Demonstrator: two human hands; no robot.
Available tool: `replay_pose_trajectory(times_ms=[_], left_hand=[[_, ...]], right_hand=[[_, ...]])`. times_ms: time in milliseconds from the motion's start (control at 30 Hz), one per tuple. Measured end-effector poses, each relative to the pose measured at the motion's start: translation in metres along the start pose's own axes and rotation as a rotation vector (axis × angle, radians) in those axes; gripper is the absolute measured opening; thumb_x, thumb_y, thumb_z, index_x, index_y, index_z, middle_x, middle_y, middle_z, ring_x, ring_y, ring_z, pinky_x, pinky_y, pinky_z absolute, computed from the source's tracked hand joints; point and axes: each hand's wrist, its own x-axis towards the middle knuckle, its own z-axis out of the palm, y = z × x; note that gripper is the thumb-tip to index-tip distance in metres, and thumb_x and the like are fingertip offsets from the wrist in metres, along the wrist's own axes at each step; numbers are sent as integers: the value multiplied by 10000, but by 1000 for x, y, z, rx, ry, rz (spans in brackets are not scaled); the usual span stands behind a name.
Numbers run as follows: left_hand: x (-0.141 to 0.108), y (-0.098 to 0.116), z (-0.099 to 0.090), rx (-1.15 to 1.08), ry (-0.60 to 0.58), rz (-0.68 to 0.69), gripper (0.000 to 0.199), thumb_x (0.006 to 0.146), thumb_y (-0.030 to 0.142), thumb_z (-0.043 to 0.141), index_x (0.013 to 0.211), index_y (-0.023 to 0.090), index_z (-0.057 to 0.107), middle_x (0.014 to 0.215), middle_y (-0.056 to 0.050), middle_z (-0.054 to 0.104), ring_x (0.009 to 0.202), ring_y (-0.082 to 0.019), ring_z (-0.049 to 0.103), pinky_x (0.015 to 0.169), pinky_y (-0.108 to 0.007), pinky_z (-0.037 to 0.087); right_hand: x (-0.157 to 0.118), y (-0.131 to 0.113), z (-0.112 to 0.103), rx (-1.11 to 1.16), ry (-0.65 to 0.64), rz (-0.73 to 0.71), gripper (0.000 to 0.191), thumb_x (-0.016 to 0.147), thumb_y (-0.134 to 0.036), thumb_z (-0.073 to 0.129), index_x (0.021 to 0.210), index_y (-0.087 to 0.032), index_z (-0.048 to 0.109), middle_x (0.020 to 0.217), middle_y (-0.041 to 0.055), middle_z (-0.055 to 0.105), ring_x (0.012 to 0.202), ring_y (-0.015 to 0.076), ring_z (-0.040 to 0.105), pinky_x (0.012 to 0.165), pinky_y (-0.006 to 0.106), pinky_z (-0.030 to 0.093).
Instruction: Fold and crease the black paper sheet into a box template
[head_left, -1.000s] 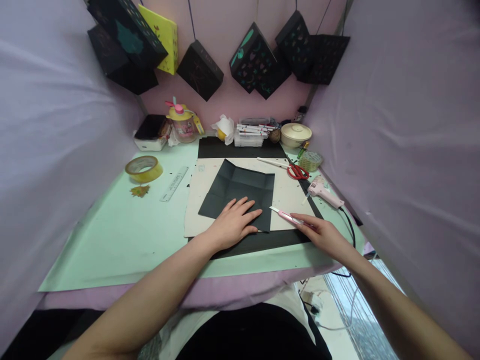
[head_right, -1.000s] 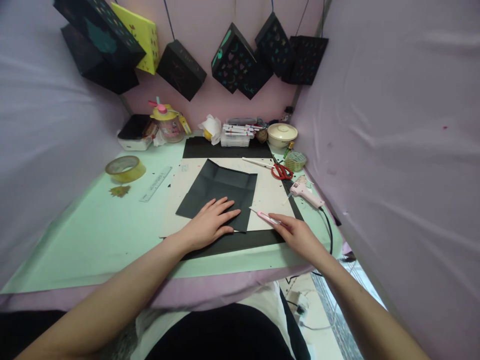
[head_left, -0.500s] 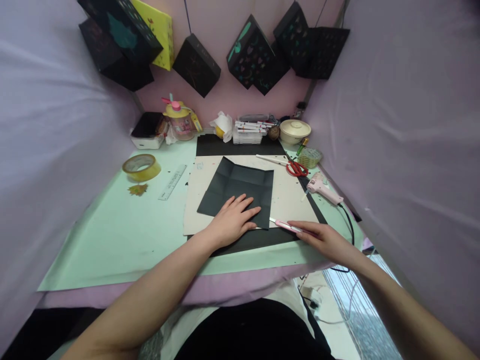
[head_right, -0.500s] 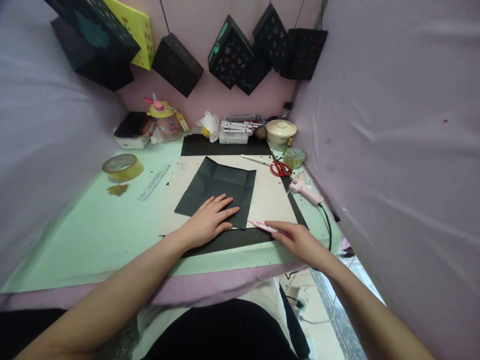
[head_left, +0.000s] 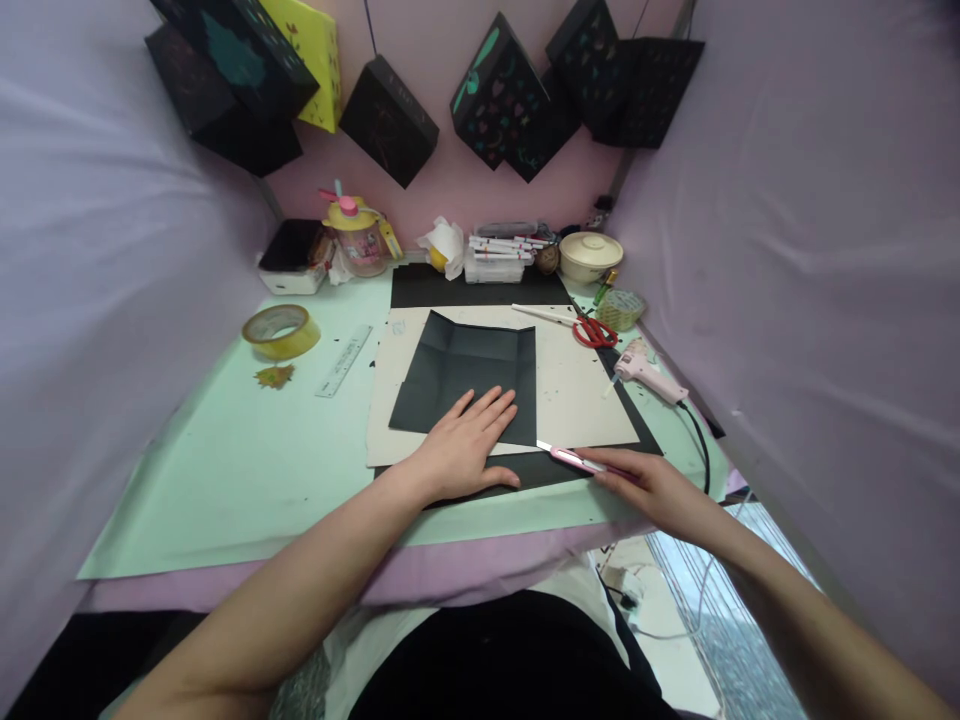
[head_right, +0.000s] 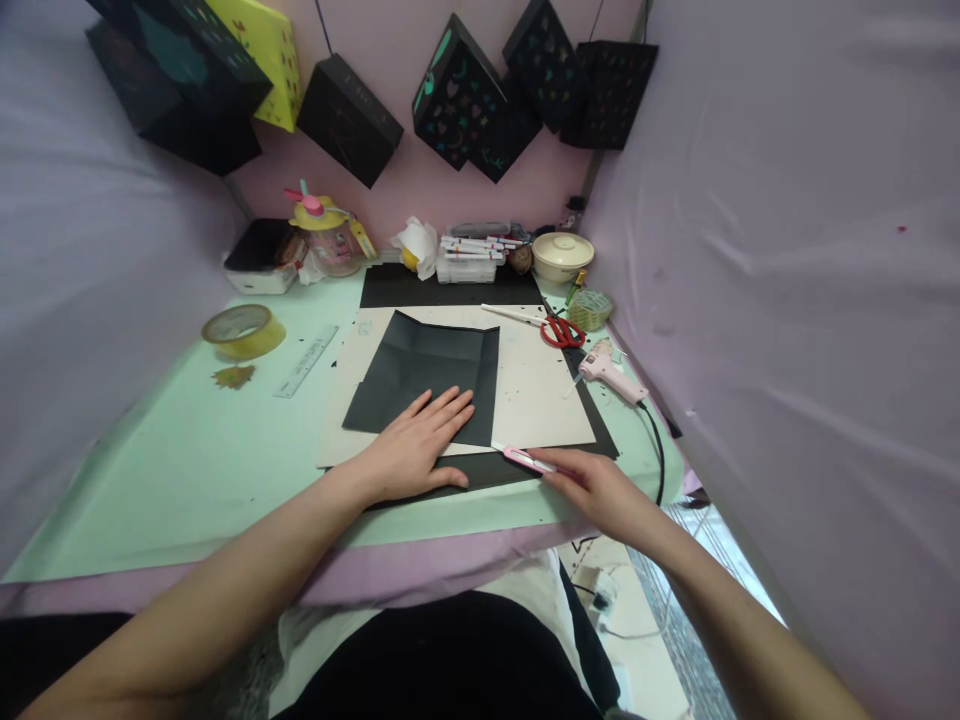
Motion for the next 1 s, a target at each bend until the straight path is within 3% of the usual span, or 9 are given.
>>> replay_pose_trajectory(times_ms=[200, 733, 1000], left_hand=[[0, -2, 1, -2, -35, 21, 888, 815, 769, 377, 1510, 239, 222, 1596, -86, 138, 1469, -258, 119, 1176, -426, 58], [0, 0, 0, 11, -43, 9, 900, 802, 788, 366, 1501, 233, 250, 1592, -93, 151, 1466, -264, 136, 1172, -440, 96], [-13, 15, 4, 18, -66, -78, 1046, 719, 838, 427, 1520, 209, 189, 1598, -102, 95, 1469, -301, 92, 1174, -475, 78]], right_hand=[[2, 1, -2, -15, -21, -23, 363, 902, -380, 520, 1251, -345, 614, 1306, -6, 612, 1216, 254, 562, 1057, 449, 442], [-6, -7, 7, -57, 1, -14, 374, 922, -384, 493, 1269, -300, 603, 1293, 12, 623, 1194, 241, 583, 1014, 404, 477], [-16, -9, 15, -101, 13, -7, 380, 940, -389, 463, 1291, -305, 581, 1296, 21, 621, 1188, 228, 589, 993, 384, 488]])
